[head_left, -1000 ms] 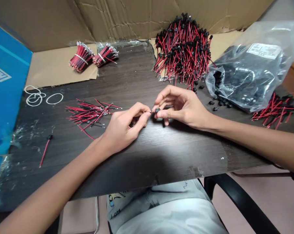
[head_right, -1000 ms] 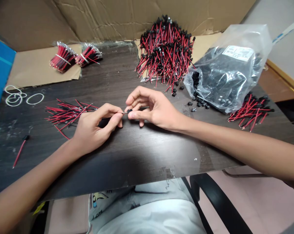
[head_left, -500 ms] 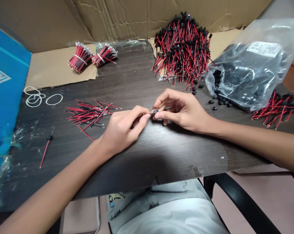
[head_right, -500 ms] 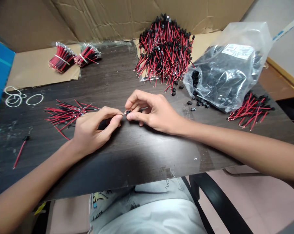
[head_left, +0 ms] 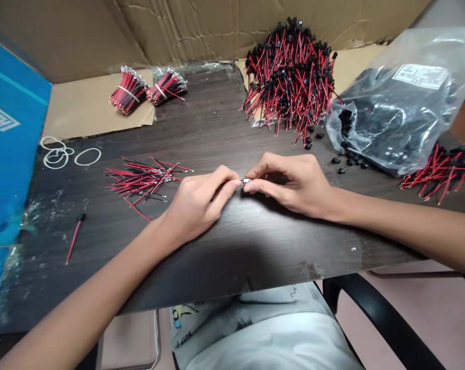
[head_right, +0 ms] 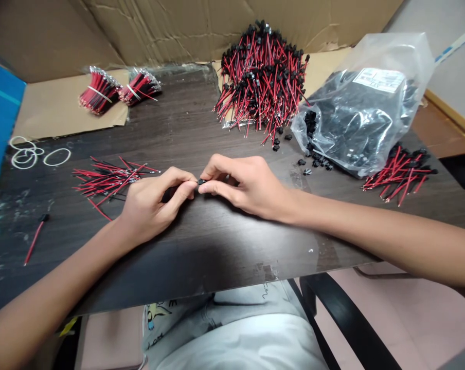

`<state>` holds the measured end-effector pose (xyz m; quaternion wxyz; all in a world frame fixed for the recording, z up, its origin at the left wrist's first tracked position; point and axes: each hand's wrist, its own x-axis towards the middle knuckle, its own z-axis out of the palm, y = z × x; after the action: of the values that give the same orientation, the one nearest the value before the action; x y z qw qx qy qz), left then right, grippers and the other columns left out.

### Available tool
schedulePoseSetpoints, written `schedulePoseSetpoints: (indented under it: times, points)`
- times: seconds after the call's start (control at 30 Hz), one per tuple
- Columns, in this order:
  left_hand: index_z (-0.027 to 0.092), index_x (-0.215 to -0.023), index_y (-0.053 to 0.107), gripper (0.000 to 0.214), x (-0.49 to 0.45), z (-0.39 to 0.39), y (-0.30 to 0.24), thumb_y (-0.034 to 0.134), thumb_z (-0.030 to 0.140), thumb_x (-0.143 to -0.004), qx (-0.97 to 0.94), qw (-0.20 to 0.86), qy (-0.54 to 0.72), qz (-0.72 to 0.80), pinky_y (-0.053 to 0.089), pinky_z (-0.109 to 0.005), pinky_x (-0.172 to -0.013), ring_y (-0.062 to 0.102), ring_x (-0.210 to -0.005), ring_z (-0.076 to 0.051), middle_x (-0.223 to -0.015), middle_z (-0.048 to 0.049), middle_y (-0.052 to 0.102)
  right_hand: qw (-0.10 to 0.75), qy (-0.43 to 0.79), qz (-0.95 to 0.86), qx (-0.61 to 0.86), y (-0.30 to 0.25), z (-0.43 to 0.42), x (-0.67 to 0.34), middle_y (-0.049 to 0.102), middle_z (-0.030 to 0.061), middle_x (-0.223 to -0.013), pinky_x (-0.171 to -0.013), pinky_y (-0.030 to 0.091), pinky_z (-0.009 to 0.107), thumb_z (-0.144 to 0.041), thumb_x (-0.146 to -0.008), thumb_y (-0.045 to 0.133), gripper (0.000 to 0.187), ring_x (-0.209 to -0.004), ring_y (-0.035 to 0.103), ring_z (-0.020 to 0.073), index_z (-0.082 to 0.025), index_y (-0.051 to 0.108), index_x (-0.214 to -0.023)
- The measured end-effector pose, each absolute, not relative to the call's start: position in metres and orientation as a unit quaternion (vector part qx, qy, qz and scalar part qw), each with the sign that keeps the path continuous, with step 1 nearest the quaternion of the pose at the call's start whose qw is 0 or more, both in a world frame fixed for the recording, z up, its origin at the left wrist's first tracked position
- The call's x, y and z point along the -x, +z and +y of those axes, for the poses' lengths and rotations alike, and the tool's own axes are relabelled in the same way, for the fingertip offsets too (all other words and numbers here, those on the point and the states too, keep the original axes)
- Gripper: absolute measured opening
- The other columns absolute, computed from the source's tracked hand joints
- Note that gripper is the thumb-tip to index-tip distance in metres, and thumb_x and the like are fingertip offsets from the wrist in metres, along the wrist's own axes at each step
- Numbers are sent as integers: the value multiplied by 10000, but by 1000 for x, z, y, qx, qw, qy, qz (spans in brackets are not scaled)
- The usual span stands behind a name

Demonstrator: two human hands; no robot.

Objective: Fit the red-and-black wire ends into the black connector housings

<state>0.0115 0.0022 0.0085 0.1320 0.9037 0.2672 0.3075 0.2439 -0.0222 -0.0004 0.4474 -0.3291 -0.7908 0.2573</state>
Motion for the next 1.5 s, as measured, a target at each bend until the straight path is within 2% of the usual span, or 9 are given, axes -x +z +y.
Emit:
schedulePoseSetpoints:
  times: [0.17, 0.4, 0.57, 0.7, 0.87, 1.0, 1.13, 1.33, 1.5]
  points:
    - [181, -940, 640, 107, -12, 1, 7, 583, 142, -1022, -904, 124, 316, 262, 474, -159, -619, 646, -604, -57, -788, 43, 740, 417, 173, -832, 322, 0, -26, -244, 764, -4, -781, -596, 459, 171, -294, -1012, 719, 159, -634, 676, 81, -163, 669, -938]
    - [170, -950, 647, 91, -15, 2, 4, 604, 142, -1025, -904, 120, 327, 249, 479, -147, -627, 659, -624, -50, -801, 47, 744, 410, 171, -830, 337, -1, -26, -245, 769, -2, -784, -594, 476, 180, -292, -1012, 715, 151, -621, 680, 87, -170, 672, -936]
    - [161, -1072, 683, 106, 2, 17, 14, 601, 222, -1046, -924, 3, 306, 231, 540, -219, -786, 731, -835, -120, -979, -23, 795, 417, 193, -794, 397, 2, -27, -245, 764, -9, -778, -589, 508, 212, -337, -977, 750, 179, -608, 675, 103, -189, 685, -899]
    - [166, -1056, 713, 151, 37, 46, 29, 579, 231, -1038, -892, -100, 302, 321, 514, -268, -749, 674, -808, -141, -925, -30, 776, 425, 238, -751, 446, 3, -25, -245, 748, -6, -744, -539, 501, 232, -386, -962, 755, 227, -582, 666, 111, -187, 682, -881]
    - [194, -827, 719, 53, 70, 72, 35, 720, 241, -851, -875, -101, 278, 383, 405, -275, -633, 537, -659, -122, -712, 30, 697, 421, 270, -731, 464, 3, -25, -244, 738, -5, -726, -530, 505, 246, -411, -940, 771, 252, -575, 656, 113, -184, 683, -871]
    - [211, -753, 690, 171, 68, 69, 32, 742, 339, -854, -894, -57, 168, 411, 429, -336, -724, 520, -763, -180, -758, -1, 687, 414, 273, -730, 471, 5, -26, -244, 741, -3, -729, -548, 517, 256, -411, -933, 773, 250, -589, 664, 120, -185, 688, -868]
    - [211, -714, 635, 164, 60, 62, 30, 672, 251, -869, -903, -42, 107, 415, 442, -363, -752, 501, -774, -193, -765, -15, 653, 409, 278, -730, 471, 5, -26, -244, 736, -6, -726, -549, 515, 257, -406, -936, 769, 240, -588, 660, 119, -189, 689, -870]
    - [205, -881, 615, 149, 44, 45, 39, 539, 215, -1009, -922, -42, 193, 333, 515, -388, -798, 575, -844, -195, -899, -58, 659, 417, 278, -729, 466, 5, -25, -244, 732, -8, -723, -551, 505, 257, -423, -939, 775, 259, -592, 656, 119, -186, 689, -882]
    - [189, -998, 618, 54, 20, 26, 33, 582, 223, -1021, -934, -71, 254, 240, 526, -366, -785, 632, -865, -196, -954, -51, 679, 420, 210, -755, 457, 4, -29, -243, 745, -8, -746, -548, 502, 244, -421, -964, 751, 248, -579, 645, 110, -197, 683, -880]
